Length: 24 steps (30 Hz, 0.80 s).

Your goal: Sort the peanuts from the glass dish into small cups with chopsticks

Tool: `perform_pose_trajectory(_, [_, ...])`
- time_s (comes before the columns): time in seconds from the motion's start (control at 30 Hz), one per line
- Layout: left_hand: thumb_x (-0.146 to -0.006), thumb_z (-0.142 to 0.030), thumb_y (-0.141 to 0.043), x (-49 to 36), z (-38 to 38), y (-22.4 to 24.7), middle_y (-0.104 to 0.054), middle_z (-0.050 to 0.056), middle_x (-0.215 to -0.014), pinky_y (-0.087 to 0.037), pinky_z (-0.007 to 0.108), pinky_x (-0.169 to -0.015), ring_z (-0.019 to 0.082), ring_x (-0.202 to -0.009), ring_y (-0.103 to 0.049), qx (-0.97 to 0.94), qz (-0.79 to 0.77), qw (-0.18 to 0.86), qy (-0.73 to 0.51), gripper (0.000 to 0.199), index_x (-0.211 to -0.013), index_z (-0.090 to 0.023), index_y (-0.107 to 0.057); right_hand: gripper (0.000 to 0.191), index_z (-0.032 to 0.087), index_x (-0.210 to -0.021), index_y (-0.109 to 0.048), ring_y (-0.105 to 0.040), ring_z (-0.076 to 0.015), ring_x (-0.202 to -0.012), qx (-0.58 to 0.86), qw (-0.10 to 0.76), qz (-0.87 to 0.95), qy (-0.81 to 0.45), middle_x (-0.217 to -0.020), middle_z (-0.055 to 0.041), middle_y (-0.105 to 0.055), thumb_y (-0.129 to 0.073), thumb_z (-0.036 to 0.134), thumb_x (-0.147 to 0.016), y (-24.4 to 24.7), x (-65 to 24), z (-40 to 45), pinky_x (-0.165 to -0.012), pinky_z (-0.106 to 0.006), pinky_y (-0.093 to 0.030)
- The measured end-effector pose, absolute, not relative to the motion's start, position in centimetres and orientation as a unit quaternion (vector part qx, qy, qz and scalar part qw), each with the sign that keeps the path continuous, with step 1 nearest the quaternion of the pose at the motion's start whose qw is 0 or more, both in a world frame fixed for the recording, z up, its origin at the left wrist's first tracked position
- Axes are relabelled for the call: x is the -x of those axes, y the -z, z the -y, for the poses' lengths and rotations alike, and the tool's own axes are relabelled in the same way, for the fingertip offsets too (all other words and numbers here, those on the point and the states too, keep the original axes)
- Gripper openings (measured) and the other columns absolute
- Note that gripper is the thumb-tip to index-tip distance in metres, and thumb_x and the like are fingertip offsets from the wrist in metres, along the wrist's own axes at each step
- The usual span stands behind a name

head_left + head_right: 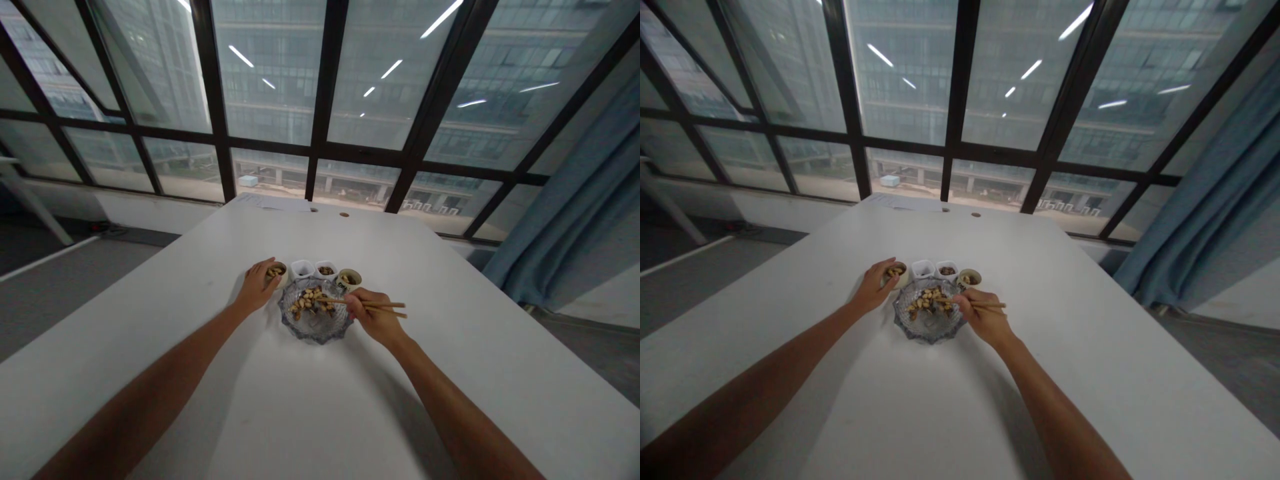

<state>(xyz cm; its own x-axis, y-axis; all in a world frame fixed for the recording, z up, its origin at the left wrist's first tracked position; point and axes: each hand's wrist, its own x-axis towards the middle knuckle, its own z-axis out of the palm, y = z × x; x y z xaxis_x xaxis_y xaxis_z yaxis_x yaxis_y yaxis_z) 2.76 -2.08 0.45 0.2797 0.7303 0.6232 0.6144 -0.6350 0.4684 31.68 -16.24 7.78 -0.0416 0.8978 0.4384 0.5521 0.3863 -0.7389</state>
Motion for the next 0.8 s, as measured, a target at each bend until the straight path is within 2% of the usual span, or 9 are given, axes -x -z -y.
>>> perform_pose_trajectory(0.17, [-0.091,-0.045,-0.051,-2.6,1.9,0.1,-0.057,0.013,-0.139,-0.041,0.050,-0.110,0.028,-0.130,-0.052,-0.796,-0.414,0.084,-0.433,0.047,-0.131,-0.020,-0.050,0.049,0.019,-0.068,-0.064,-0.060,-0.0139,-0.044,0.546,0.513,0.632,-0.198,-0.056,-0.0028,-0.065,-0.051,0.059,-0.093,-7.9,-32.6,16.6,-0.043,-0.024,-0.047])
perform_pose_trajectory(0.27, [-0.090,-0.045,-0.052,-2.5,1.8,0.4,-0.056,0.014,-0.140,-0.041,0.051,-0.111,0.028,-0.130,-0.052,-0.794,-0.411,0.089,-0.440,0.050,-0.132,-0.019,-0.049,0.051,0.019,-0.067,-0.065,-0.056,-0.0125,-0.039,0.534,0.493,0.646,-0.235,-0.051,-0.0015,-0.062,-0.050,0.061,-0.093,-8.3,-32.6,17.1,-0.038,-0.023,-0.043])
perform_pose_trajectory(0.47, [-0.090,-0.047,-0.052,-2.6,1.7,0.6,-0.055,0.014,-0.141,-0.041,0.051,-0.111,0.028,-0.131,-0.052,-0.792,-0.407,0.096,-0.446,0.050,-0.132,-0.019,-0.049,0.052,0.019,-0.062,-0.064,-0.057,-0.0123,-0.043,0.509,0.437,0.697,-0.254,-0.051,-0.0017,-0.063,-0.052,0.059,-0.093,-8.4,-31.5,17.6,-0.042,-0.022,-0.045])
perform_pose_trajectory(0.57, [-0.090,-0.047,-0.052,-2.6,1.8,0.6,-0.055,0.014,-0.142,-0.040,0.052,-0.112,0.028,-0.131,-0.051,-0.791,-0.405,0.100,-0.447,0.050,-0.131,-0.019,-0.050,0.052,0.019,-0.059,-0.062,-0.057,-0.0117,-0.041,0.508,0.439,0.695,-0.259,-0.050,-0.0014,-0.063,-0.053,0.058,-0.092,-8.2,-31.3,17.6,-0.040,-0.021,-0.043])
perform_pose_trajectory(0.67, [-0.091,-0.046,-0.052,-2.7,1.8,0.6,-0.054,0.014,-0.143,-0.040,0.051,-0.112,0.028,-0.132,-0.051,-0.790,-0.404,0.104,-0.448,0.050,-0.132,-0.019,-0.050,0.052,0.018,-0.062,-0.063,-0.056,-0.0117,-0.037,0.516,0.486,0.648,-0.279,-0.050,-0.0015,-0.063,-0.056,0.062,-0.089,-7.8,-31.5,17.2,-0.036,-0.021,-0.042])
perform_pose_trajectory(0.8, [-0.091,-0.045,-0.053,-2.6,1.8,0.7,-0.053,0.013,-0.144,-0.040,0.051,-0.112,0.028,-0.132,-0.051,-0.789,-0.404,0.106,-0.450,0.049,-0.133,-0.020,-0.049,0.056,0.017,-0.065,-0.063,-0.051,-0.0117,-0.032,0.524,0.613,0.500,-0.316,-0.046,-0.0011,-0.060,-0.064,0.072,-0.076,-6.9,-32.2,16.1,-0.030,-0.022,-0.038])
